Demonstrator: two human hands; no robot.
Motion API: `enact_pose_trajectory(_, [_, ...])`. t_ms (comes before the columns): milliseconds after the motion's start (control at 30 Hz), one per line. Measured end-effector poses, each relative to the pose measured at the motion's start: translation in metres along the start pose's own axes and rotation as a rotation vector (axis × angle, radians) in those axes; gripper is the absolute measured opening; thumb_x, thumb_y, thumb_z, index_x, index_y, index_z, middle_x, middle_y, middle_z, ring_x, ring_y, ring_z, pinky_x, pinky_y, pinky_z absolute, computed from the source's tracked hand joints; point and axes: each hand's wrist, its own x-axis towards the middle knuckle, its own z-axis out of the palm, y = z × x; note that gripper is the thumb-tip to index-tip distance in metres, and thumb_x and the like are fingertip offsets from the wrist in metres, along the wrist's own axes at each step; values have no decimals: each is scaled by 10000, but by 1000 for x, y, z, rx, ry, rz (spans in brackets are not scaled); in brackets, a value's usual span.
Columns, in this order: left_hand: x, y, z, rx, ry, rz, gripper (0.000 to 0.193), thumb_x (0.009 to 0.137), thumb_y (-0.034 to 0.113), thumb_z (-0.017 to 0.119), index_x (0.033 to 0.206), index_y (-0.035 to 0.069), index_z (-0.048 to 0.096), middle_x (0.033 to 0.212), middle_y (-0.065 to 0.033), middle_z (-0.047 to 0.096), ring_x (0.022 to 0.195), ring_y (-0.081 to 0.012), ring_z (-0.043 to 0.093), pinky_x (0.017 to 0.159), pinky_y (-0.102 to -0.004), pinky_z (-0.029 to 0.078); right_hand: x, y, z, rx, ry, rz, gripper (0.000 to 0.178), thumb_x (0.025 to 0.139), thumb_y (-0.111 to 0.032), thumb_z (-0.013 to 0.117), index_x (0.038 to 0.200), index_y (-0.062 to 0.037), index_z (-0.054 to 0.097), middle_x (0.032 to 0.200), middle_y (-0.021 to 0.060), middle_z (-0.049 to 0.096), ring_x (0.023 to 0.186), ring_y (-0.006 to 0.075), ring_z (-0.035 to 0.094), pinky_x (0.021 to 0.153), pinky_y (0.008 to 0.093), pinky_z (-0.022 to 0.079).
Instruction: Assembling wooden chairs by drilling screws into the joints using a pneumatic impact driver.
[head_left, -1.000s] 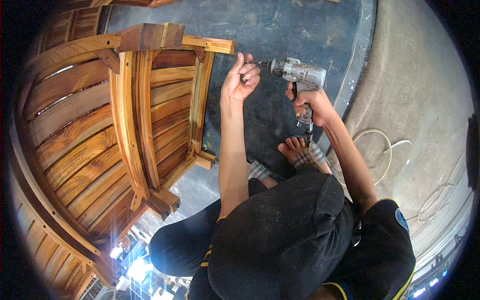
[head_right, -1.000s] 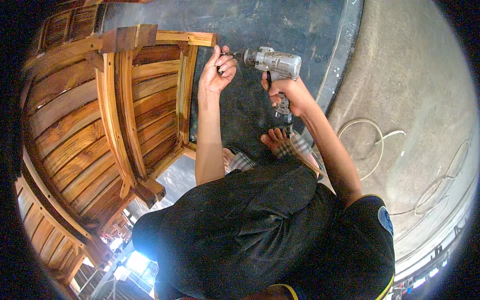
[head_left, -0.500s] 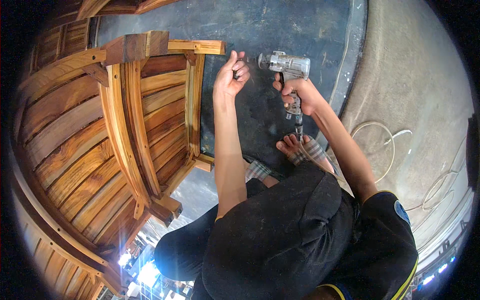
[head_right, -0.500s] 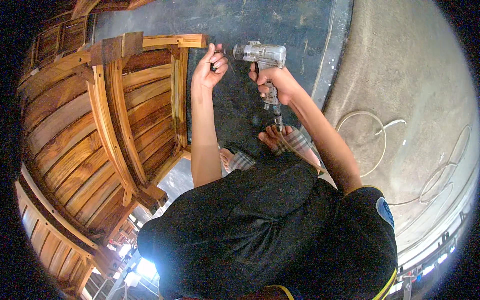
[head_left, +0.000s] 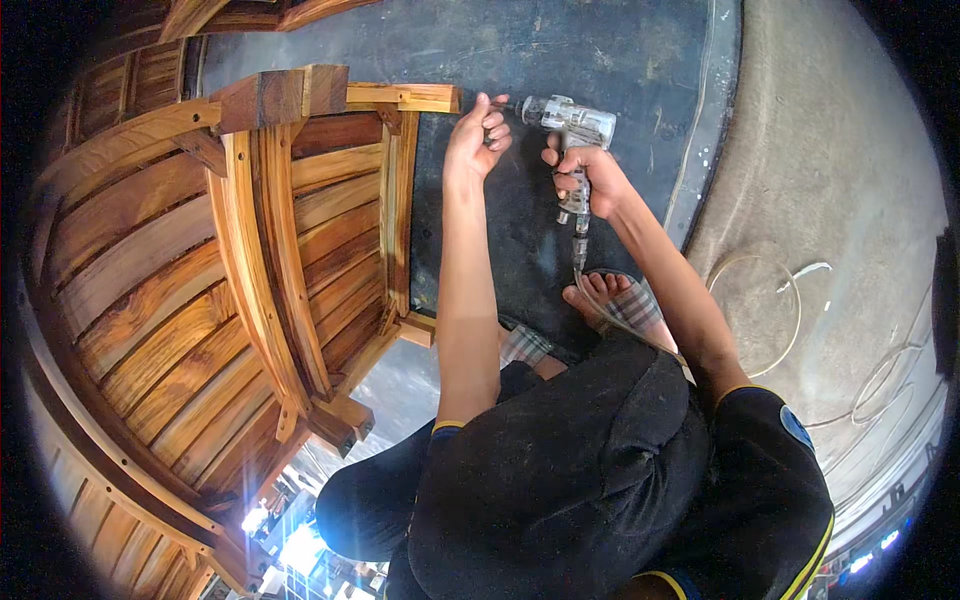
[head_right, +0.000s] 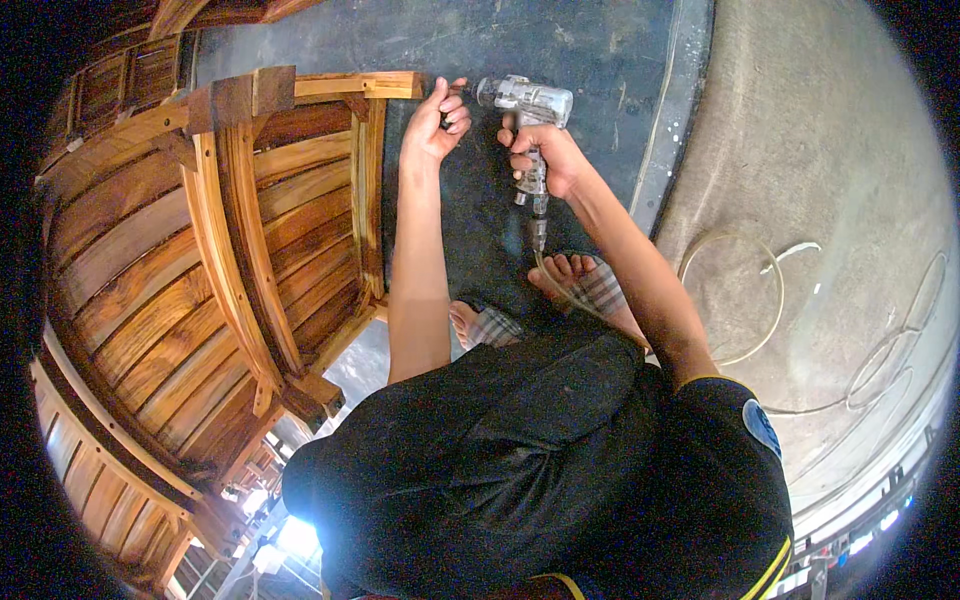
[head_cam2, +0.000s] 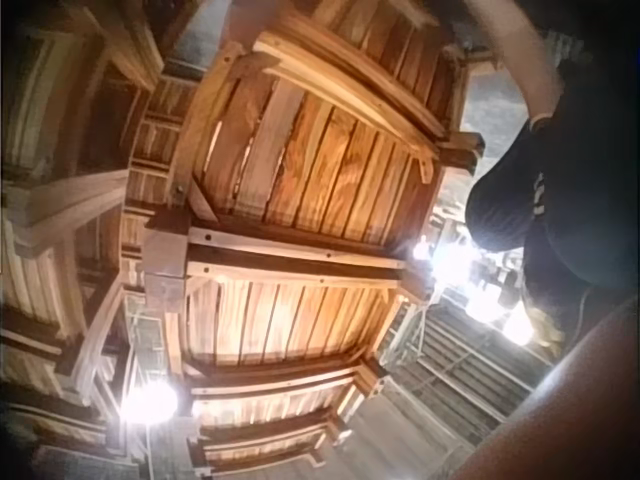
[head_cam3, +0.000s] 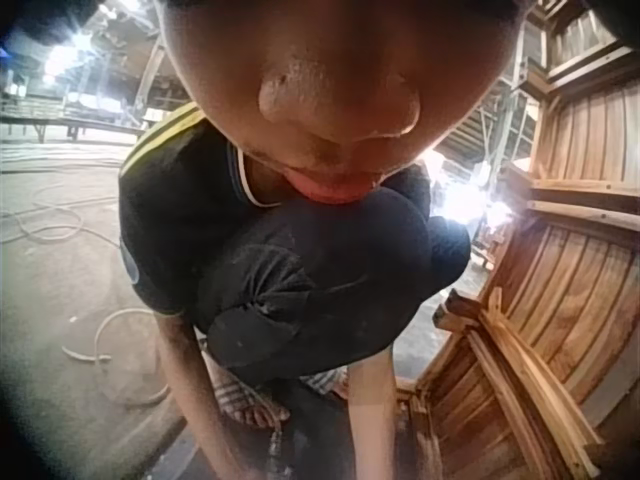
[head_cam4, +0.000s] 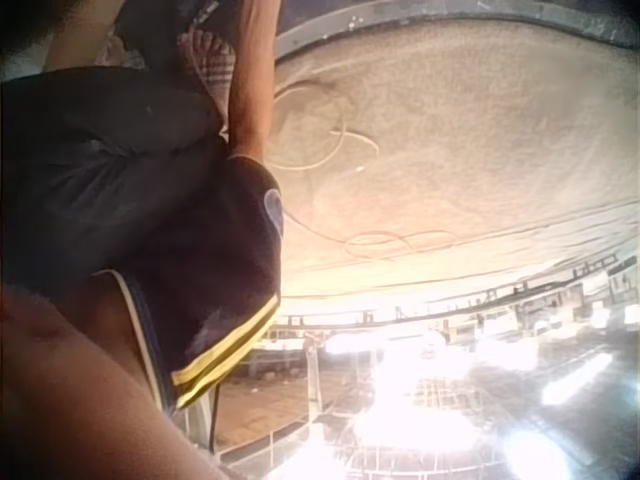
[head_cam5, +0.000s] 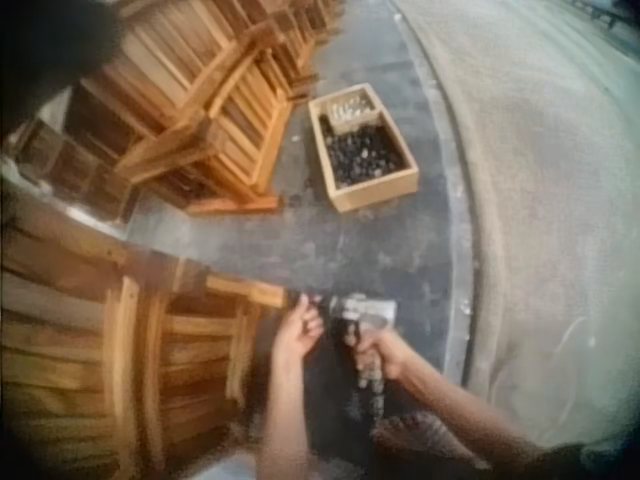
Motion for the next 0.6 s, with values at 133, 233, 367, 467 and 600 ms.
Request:
enact_pose_trajectory(133, [0, -3, -3, -168, -100, 56, 396, 974, 389, 431, 1033, 16, 549, 596, 43, 343, 534, -89, 341, 463, -225, 287, -4, -1, -2, -6, 2, -14, 257, 688, 3, 528, 922, -104, 522, 790, -8, 545, 450, 80, 409, 459, 259, 412])
enact_pose_trajectory(233, [1, 0, 1, -158, -123, 56, 418, 975, 405, 415, 1026, 15, 558, 598, 36, 350, 554, -100, 354, 481, -230, 293, -6, -2, -4, -4, -9, -4, 262, 687, 1, 527, 927, -104, 523, 795, -6, 550, 452, 81, 409, 461, 261, 414])
enact_pose_trajectory(367, [1, 7, 0, -140, -162, 15, 422, 978, 403, 412, 1020, 11, 563, 603, 30, 365, 568, -110, 370, 486, -240, 304, -7, -3, -4, 9, -19, -9, 278, 679, 8, 527, 933, -105, 524, 785, -4, 549, 447, 83, 405, 461, 263, 414])
enact_pose_trajectory(467, [1, 10, 2, -113, -171, -12, 421, 978, 400, 415, 1023, 7, 562, 605, 30, 374, 571, -112, 375, 490, -244, 310, -9, -5, -3, 5, -7, -13, 288, 673, 14, 527, 934, -106, 523, 775, -4, 545, 442, 84, 400, 454, 260, 408])
enact_pose_trajectory(600, [-1, 10, 6, -93, -169, -19, 417, 972, 396, 436, 1024, 0, 559, 601, 34, 371, 574, -112, 380, 494, -245, 319, -13, -7, -2, 9, -6, -15, 292, 667, 21, 524, 931, -104, 522, 768, -5, 540, 437, 82, 390, 433, 247, 381])
